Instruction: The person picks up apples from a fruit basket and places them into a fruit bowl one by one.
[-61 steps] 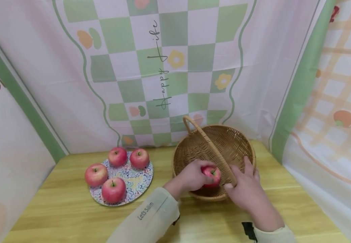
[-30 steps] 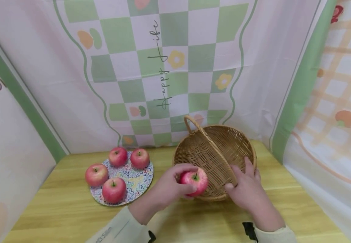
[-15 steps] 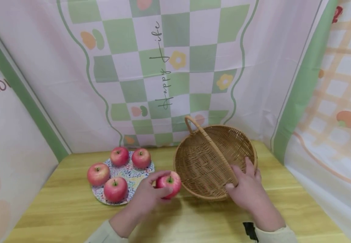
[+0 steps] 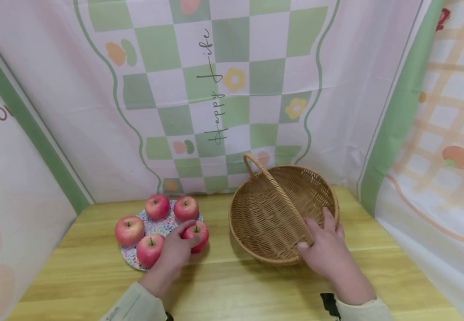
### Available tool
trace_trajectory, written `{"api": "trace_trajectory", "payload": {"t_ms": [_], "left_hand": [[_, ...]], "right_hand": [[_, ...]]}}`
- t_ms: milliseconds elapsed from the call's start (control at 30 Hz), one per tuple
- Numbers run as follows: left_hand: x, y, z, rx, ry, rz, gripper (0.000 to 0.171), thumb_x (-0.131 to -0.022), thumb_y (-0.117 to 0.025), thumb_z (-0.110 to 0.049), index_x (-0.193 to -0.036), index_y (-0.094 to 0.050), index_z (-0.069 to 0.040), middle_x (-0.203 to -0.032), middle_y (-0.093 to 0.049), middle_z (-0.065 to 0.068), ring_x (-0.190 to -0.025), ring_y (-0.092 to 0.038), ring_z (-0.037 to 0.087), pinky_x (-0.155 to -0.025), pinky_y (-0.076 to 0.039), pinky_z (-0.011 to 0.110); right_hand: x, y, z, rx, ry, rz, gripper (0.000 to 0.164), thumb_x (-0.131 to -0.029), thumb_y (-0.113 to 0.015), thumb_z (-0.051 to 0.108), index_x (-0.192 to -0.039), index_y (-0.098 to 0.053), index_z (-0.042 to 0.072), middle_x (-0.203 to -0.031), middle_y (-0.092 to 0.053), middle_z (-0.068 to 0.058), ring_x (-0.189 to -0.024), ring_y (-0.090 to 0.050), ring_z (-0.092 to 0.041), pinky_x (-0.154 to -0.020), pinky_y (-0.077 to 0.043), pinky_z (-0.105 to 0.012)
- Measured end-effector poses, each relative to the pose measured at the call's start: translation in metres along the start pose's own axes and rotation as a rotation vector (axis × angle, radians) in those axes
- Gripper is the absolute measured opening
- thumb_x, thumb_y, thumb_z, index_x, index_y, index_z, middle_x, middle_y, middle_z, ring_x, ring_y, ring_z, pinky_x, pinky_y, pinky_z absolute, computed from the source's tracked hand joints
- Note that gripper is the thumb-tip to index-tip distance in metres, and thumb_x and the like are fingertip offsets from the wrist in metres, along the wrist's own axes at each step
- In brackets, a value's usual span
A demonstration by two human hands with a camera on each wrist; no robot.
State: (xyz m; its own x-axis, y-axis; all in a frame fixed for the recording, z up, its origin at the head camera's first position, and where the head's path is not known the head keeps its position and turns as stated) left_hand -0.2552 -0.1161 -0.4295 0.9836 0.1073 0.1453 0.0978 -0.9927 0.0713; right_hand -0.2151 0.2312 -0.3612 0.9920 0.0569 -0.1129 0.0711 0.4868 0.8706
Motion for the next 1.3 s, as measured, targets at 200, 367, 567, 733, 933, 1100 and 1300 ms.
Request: {"api": "trace_trajectory", "payload": {"t_ms": [200, 367, 567, 733, 933, 1100, 1300], "left_hand": [[-0.001, 0.003, -0.008, -0.099, -0.023, -0.017, 0.055, -0.093, -0.065, 0.0, -0.146, -0.051, -0.009, -0.145, -0.043, 0.019, -0.106, -0.058, 0.029, -0.072, -0.058, 0.042], [-0.005, 0.009, -0.008, -0.099, -0.023, -0.032, 0.057, -0.093, -0.061, 0.002, -0.148, -0.047, -0.004, -0.14, -0.047, 0.02, -0.084, -0.061, 0.023, -0.067, -0.058, 0.044], [-0.006, 0.012, -0.011, -0.182, -0.016, -0.038, 0.056, -0.094, -0.059, 0.001, -0.148, -0.046, -0.004, -0.14, -0.048, 0.02, -0.097, -0.059, 0.027, -0.067, -0.058, 0.043], [-0.006, 0.014, -0.016, -0.395, -0.097, -0.068, 0.063, -0.092, -0.057, 0.001, -0.152, -0.04, -0.005, -0.145, -0.045, 0.024, -0.118, -0.052, 0.036, -0.087, -0.052, 0.047], [-0.003, 0.013, -0.022, -0.577, -0.227, -0.107, 0.068, -0.089, -0.06, -0.006, -0.151, -0.034, 0.004, -0.152, -0.028, 0.035, -0.14, -0.026, 0.048, -0.113, -0.023, 0.056], [-0.001, 0.01, -0.025, -0.646, -0.27, -0.116, 0.07, -0.085, -0.063, -0.01, -0.149, -0.039, 0.005, -0.153, -0.018, 0.038, -0.137, -0.026, 0.053, -0.11, -0.028, 0.059], [-0.001, 0.007, -0.024, -0.685, -0.238, -0.114, 0.077, -0.083, -0.065, -0.014, -0.153, -0.035, 0.001, -0.159, -0.005, 0.033, -0.143, -0.016, 0.048, -0.108, -0.033, 0.056]], "right_hand": [[0.0, 0.0, 0.0, 0.002, 0.0, -0.003, 0.068, -0.086, -0.06, 0.018, -0.147, -0.039, -0.002, -0.156, 0.011, -0.035, -0.127, 0.0, -0.074, -0.085, -0.028, -0.083], [0.0, 0.0, 0.0, -0.002, 0.004, 0.0, 0.068, -0.086, -0.06, 0.018, -0.147, -0.039, -0.002, -0.156, 0.011, -0.036, -0.127, 0.001, -0.075, -0.086, -0.027, -0.083], [0.0, 0.0, 0.0, -0.001, 0.002, 0.001, 0.069, -0.086, -0.061, 0.018, -0.148, -0.038, -0.003, -0.156, 0.01, -0.036, -0.126, 0.001, -0.075, -0.087, -0.026, -0.083], [0.001, 0.0, 0.001, -0.003, -0.004, 0.004, 0.069, -0.086, -0.061, 0.018, -0.148, -0.039, -0.003, -0.156, 0.01, -0.035, -0.127, 0.0, -0.074, -0.087, -0.025, -0.083], [0.001, 0.0, 0.001, -0.001, -0.002, -0.002, 0.068, -0.086, -0.06, 0.017, -0.147, -0.039, -0.004, -0.156, 0.009, -0.036, -0.127, 0.001, -0.075, -0.087, -0.026, -0.083], [0.0, -0.001, 0.0, -0.002, -0.003, -0.001, 0.07, -0.086, -0.061, 0.018, -0.148, -0.038, -0.003, -0.156, 0.009, -0.035, -0.127, 0.0, -0.074, -0.087, -0.025, -0.083], [0.0, -0.001, -0.001, -0.01, -0.009, 0.005, 0.07, -0.086, -0.06, 0.017, -0.148, -0.037, -0.004, -0.156, 0.009, -0.036, -0.127, 0.001, -0.075, -0.088, -0.025, -0.083]]}}
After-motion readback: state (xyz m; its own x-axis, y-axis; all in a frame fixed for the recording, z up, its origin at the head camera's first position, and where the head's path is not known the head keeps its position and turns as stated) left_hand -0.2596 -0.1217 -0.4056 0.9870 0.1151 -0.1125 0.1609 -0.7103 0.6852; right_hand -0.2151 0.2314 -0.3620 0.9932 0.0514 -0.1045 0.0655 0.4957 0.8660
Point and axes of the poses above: each hand's wrist, its own x-axis away from the middle knuckle, its own y-axis out of the back of the hand, z = x × y, the point moved 5 cm from there along -x, towards the middle knuckle
